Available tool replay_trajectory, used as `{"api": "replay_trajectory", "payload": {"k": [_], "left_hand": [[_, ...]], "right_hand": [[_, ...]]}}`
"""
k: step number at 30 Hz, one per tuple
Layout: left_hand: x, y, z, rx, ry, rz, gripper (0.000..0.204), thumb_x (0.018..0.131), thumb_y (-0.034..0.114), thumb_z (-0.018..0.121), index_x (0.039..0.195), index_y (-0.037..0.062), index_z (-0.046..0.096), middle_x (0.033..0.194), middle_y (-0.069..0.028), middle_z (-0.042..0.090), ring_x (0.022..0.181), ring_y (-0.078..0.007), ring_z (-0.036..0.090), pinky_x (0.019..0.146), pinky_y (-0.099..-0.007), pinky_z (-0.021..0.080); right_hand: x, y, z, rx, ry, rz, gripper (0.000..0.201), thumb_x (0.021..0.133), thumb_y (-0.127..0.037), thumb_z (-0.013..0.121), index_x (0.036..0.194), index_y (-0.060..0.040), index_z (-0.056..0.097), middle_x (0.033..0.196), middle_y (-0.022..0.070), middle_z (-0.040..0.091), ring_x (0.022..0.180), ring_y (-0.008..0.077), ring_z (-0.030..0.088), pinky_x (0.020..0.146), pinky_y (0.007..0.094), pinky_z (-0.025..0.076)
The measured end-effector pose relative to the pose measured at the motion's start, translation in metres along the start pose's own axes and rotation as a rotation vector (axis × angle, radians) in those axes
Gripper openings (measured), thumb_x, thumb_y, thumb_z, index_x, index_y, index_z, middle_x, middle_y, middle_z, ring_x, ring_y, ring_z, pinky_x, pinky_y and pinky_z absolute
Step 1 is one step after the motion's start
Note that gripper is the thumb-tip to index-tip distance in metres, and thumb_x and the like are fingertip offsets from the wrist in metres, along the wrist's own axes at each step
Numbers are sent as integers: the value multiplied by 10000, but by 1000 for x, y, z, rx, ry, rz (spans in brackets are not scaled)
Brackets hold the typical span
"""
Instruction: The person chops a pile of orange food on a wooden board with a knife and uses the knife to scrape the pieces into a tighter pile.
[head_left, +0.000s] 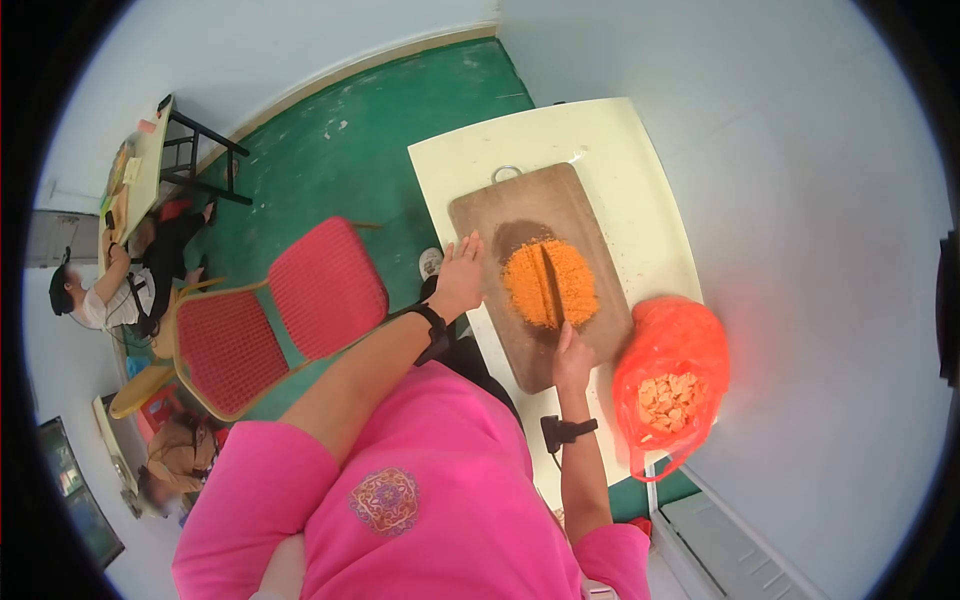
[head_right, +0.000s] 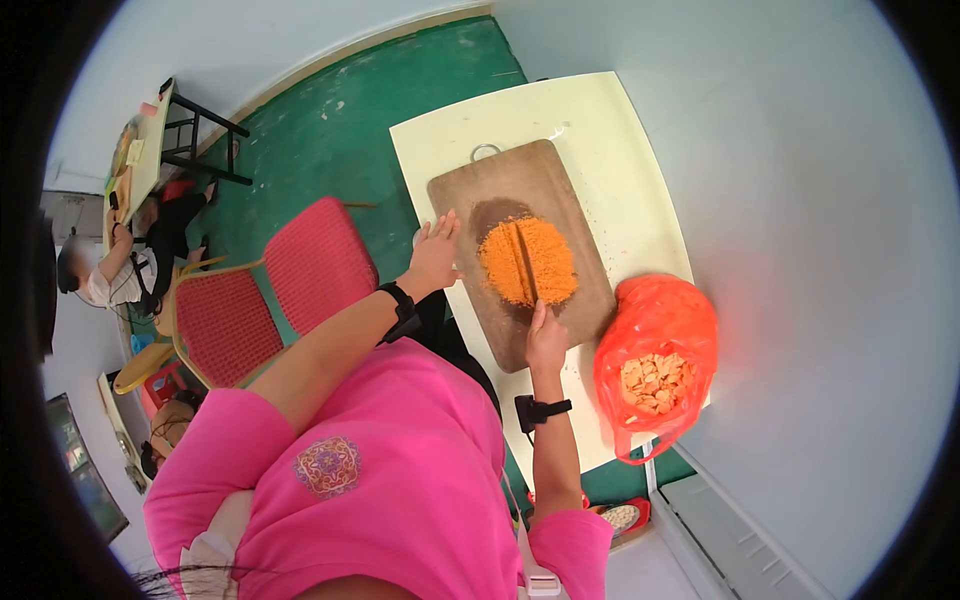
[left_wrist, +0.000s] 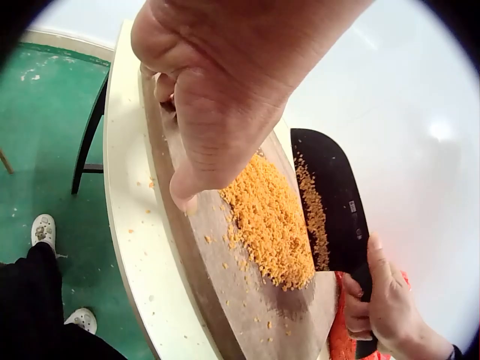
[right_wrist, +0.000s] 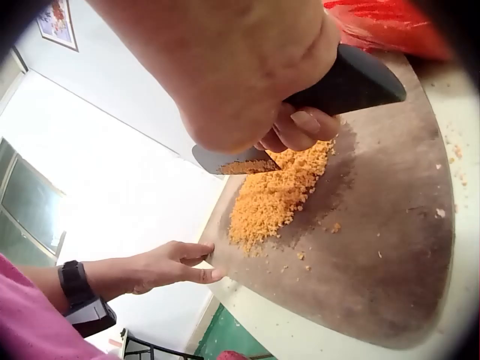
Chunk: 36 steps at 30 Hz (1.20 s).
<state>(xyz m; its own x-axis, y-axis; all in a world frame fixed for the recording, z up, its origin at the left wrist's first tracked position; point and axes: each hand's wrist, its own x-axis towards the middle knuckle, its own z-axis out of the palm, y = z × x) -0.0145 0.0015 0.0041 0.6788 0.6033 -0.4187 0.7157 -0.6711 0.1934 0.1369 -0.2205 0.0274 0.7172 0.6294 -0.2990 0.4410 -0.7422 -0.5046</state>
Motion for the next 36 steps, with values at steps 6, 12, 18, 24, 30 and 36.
{"api": "replay_trajectory", "payload": {"k": [6, 12, 18, 24, 30, 36], "left_hand": [[-2, 1, -2, -7, -11, -16, 1126, 697, 371, 866, 1536, -35, 233, 1636, -205, 172, 1514, -306, 217, 1224, -483, 196], [1, 1, -4, -7, -8, -7, 1121, 706, 377, 860, 1536, -37, 230, 1636, -204, 170, 1514, -310, 213, 1225, -482, 191], [-1, 3, -5, -2, -12, -3, 1119, 711, 379, 857, 1535, -38, 226, 1635, -206, 169, 1514, -310, 213, 1228, -480, 185], [1, -1, -3, -1, -11, 2, 1125, 708, 381, 857, 1535, -39, 221, 1634, -209, 170, 1512, -312, 216, 1227, -483, 185], [-1, -2, -4, -3, -5, 3, 1127, 706, 380, 857, 1534, -41, 217, 1631, -212, 177, 1511, -314, 219, 1224, -487, 191], [1, -3, -3, -26, 19, 11, 1121, 698, 363, 863, 1528, -44, 228, 1627, -215, 187, 1510, -317, 222, 1222, -488, 197]], "right_hand": [[-2, 7, 3, -59, -34, -41, 512, 1063, -428, 369, 1032, -30, 690, 842, 309, 660, 792, 503, 639, 702, 605, 483], [1, 16, 4, -83, -71, -9, 512, 1059, -433, 377, 1036, -27, 689, 834, 311, 658, 803, 505, 638, 711, 600, 486], [1, 11, 13, -41, -71, -10, 505, 1054, -432, 389, 1061, -24, 687, 833, 316, 656, 819, 507, 637, 731, 595, 489], [-3, 8, 12, 31, 3, 2, 501, 1055, -424, 389, 1053, -29, 697, 847, 313, 664, 821, 506, 641, 732, 588, 495], [0, 3, 9, -4, -10, 13, 503, 1054, -427, 391, 1045, -31, 701, 849, 311, 667, 819, 505, 643, 731, 587, 497], [4, -2, 13, -58, -46, 8, 503, 1051, -429, 400, 1027, -31, 707, 841, 309, 666, 803, 501, 645, 726, 589, 496]]}}
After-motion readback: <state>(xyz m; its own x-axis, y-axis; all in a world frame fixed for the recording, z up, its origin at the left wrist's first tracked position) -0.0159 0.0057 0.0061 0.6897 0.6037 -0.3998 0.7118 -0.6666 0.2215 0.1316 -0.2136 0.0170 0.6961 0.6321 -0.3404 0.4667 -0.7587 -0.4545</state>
